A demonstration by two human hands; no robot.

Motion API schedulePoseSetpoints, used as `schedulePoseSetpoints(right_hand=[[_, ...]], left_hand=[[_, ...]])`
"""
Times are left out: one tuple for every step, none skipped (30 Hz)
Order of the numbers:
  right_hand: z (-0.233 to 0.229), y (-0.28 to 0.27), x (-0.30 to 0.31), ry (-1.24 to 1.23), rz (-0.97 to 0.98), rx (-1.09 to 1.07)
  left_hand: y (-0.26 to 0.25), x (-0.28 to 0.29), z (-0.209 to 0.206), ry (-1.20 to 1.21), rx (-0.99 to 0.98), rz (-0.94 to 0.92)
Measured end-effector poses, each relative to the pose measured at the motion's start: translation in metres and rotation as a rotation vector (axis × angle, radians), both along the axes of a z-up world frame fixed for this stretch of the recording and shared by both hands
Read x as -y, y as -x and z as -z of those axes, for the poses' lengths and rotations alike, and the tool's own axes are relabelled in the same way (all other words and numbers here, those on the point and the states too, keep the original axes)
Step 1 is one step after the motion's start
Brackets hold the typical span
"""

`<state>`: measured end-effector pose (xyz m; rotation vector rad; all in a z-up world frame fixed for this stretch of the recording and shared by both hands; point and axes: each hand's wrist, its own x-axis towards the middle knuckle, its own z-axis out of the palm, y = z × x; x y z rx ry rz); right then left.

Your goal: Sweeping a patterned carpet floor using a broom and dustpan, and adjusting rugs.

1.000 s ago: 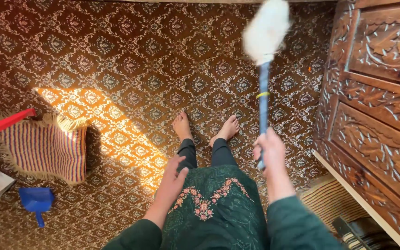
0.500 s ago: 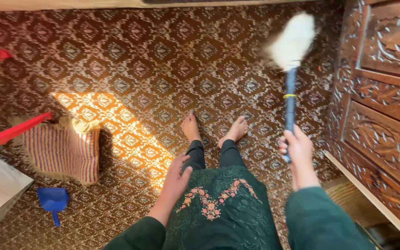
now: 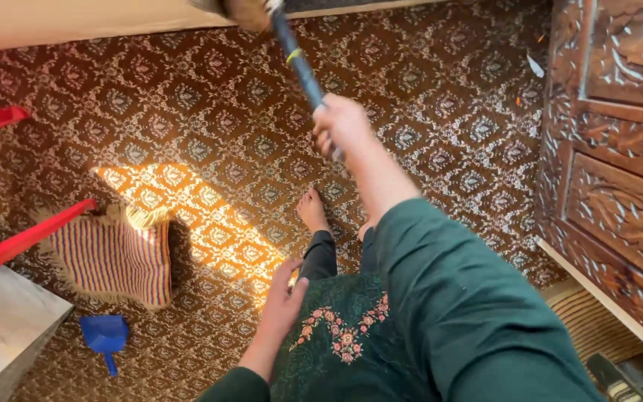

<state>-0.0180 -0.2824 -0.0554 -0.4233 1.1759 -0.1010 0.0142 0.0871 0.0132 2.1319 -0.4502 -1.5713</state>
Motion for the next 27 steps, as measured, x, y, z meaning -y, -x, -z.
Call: schedulePoseSetpoints(right_hand=[[0.001,-0.003,0.024,-0.207,0.055,-0.134],[-0.003,0.028,0.032,-0.211,0.060,-0.140],[-0.008,0.058,0.047,-0.141,0.175,-0.061],[-0.014,0.088,0.060,-0.071,0.288,0.019],[0.007,0.130,0.063,-0.066,0.287,0.013],[0.027,0.174,0.066,-0.129,0.406,-0.004],[0.048,0.215,0.072,-0.188,0.526,-0.015],[0.044,0.242,0.074,-0.179,0.524,-0.015],[0.040,0.269,0.072,-0.150,0.640,-0.088],[0.036,0.296,0.070,-0.121,0.755,-0.160],[0.025,0.308,0.069,-0.117,0.760,-0.156],[0.015,0.319,0.068,-0.084,0.746,-0.195],[0.004,0.332,0.065,-0.053,0.729,-0.237],[0.001,0.341,0.057,-0.053,0.732,-0.235],[-0.001,0.347,0.051,-0.035,0.699,-0.216],[-0.005,0.353,0.044,-0.016,0.665,-0.197],[-0.018,0.355,0.028,-0.014,0.667,-0.192],[-0.033,0.356,0.012,0.054,0.620,-0.195],[-0.049,0.356,0.002,0.136,0.574,-0.193],[-0.062,0.363,-0.009,0.151,0.577,-0.182],[-0.074,0.370,-0.024,0.142,0.543,-0.212],[-0.087,0.376,-0.039,0.134,0.509,-0.242],[-0.100,0.378,-0.053,0.153,0.511,-0.224],[-0.113,0.380,-0.067,0.100,0.484,-0.320],[-0.126,0.385,-0.081,0.045,0.452,-0.418],[-0.146,0.377,-0.097,0.063,0.450,-0.404],[-0.166,0.371,-0.113,0.048,0.437,-0.363]], left_hand=[[-0.002,0.002,-0.004,-0.041,0.011,0.013],[-0.003,-0.006,-0.004,-0.044,0.005,0.017],[-0.003,-0.008,0.001,-0.034,0.020,0.032],[-0.004,-0.010,0.005,-0.025,0.034,0.047],[0.000,-0.008,0.003,-0.021,0.027,0.046],[0.004,-0.006,0.002,-0.033,0.020,0.033],[0.007,-0.002,0.002,-0.041,0.017,0.020],[0.014,0.001,0.005,-0.032,0.015,0.019],[0.019,0.003,0.004,0.004,0.004,0.019],[0.024,0.004,0.003,0.041,-0.007,0.020],[0.029,0.012,-0.002,0.046,-0.004,0.025],[0.033,0.019,-0.007,0.035,0.006,0.058],[0.040,0.025,-0.014,0.020,0.015,0.090],[0.043,0.027,-0.017,0.021,0.016,0.092],[0.045,0.029,-0.020,0.017,0.008,0.083],[0.047,0.031,-0.025,0.014,0.000,0.074],[0.049,0.025,-0.027,0.017,0.005,0.076],[0.050,0.018,-0.030,0.043,0.011,0.061],[0.051,0.017,-0.031,0.083,0.019,0.044],[0.054,0.016,-0.032,0.101,0.026,0.045],[0.055,0.013,-0.036,0.122,0.032,0.029],[0.056,0.009,-0.041,0.142,0.038,0.013],[0.057,0.010,-0.048,0.165,0.050,0.011],[0.058,0.010,-0.056,0.166,0.059,0.024],[0.063,0.009,-0.064,0.163,0.066,0.032],[0.070,0.008,-0.070,0.183,0.076,0.026],[0.078,0.008,-0.076,0.175,0.089,0.052]])
